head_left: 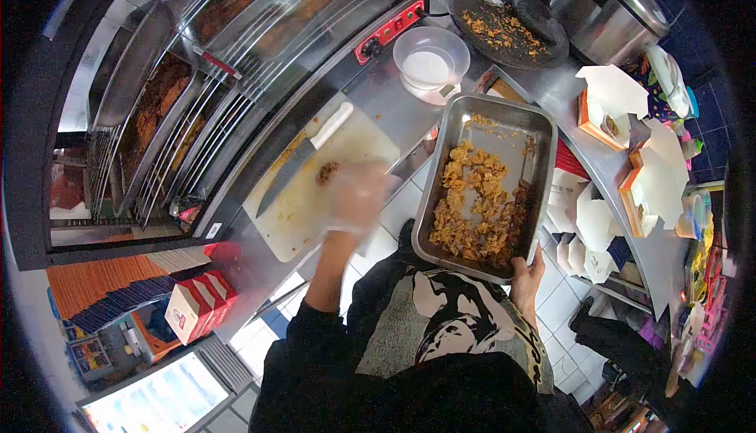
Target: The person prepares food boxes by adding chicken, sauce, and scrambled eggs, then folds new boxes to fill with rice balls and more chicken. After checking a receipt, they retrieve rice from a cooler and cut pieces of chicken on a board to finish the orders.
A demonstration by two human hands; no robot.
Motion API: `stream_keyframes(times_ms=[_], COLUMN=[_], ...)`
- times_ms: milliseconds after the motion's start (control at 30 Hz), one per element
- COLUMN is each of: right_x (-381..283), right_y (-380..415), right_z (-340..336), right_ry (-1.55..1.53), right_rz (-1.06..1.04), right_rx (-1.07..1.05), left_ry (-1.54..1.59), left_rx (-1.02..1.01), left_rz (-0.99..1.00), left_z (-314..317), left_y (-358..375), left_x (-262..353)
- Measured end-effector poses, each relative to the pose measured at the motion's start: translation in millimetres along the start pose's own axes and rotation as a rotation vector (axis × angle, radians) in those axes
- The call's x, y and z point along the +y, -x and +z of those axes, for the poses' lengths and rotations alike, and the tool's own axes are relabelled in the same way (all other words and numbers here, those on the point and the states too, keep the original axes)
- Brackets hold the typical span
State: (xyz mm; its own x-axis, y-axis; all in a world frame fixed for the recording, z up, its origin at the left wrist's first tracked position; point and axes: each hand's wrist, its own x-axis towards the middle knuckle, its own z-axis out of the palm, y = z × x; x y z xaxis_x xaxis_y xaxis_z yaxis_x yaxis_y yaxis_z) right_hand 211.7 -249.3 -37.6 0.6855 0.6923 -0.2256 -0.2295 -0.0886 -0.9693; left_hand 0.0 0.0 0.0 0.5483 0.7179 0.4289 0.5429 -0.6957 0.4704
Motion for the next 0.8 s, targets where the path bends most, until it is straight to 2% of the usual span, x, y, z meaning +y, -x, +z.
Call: stream_keyframes(times_ms=[33, 67, 133, 267, 333, 367, 433, 467, 533, 633, 700, 767, 800], right_x=[-4.0, -6.0, -5.2, -14.7, -12.2, -10.0, -5.2, -3.7, -2.3, 1.2, 2.8, 4.1, -3.4], right_y=[0.3, 0.5, 0.4, 3.1, 2.1, 1.7, -3.4, -5.6, -5.3, -0.5, 1.6, 4.7, 8.2], right_z=[2.4, 3.0, -0.3, 2.6, 0.3, -0.2, -3.3, -4.7, -6.7, -9.1, -10.1, -8.9, -5.1], right_ry=[0.038, 0.075, 0.092, 0.127, 0.072, 0.018, 0.058, 0.099, 0.147, 0.148, 0.131, 0.098, 0.106], right_rz=[0.023, 0.047, 0.028, -0.015, 0.006, 0.027, 0.036, 0.042, 0.02, 0.019, 0.03, -0.027, 0.037], right_rx=[0.024, 0.048, 0.056, 0.086, 0.09, 0.088, 0.07, 0.059, 0.063, 0.075, 0.089, 0.043, 0.067], left_ry=[0.056, -0.036, -0.293, -0.299, -0.063, -0.061, -0.102, -0.107, -0.229, -0.303, -0.277, -0.196, -0.206], left_rx=[-0.159, -0.4, -0.714, -0.697, -0.611, -0.613, -0.746, -0.745, -0.778, -0.801, -0.779, -0.598, -0.592], left_rz=[0.045, 0.085, 0.15, 0.289, 0.385, 0.39, 0.267, 0.259, 0.4, 0.424, 0.384, 0.394, 0.382], left_z=[3.0, 22.8, 49.5, 64.3, 68.8, 71.6, 72.4, 74.4, 81.5, 88.3, 85.9, 68.1, 66.9], left_y=[-7.9, -0.5, -8.8, -10.9, -10.2, -10.6, -11.9, -11.1, -6.7, 1.3, 5.0, 1.9, 2.0], left_x=[32.9, 45.2, 71.7, 81.6, 77.1, 77.0, 77.5, 77.4, 78.1, 83.2, 79.7, 81.0, 74.2])
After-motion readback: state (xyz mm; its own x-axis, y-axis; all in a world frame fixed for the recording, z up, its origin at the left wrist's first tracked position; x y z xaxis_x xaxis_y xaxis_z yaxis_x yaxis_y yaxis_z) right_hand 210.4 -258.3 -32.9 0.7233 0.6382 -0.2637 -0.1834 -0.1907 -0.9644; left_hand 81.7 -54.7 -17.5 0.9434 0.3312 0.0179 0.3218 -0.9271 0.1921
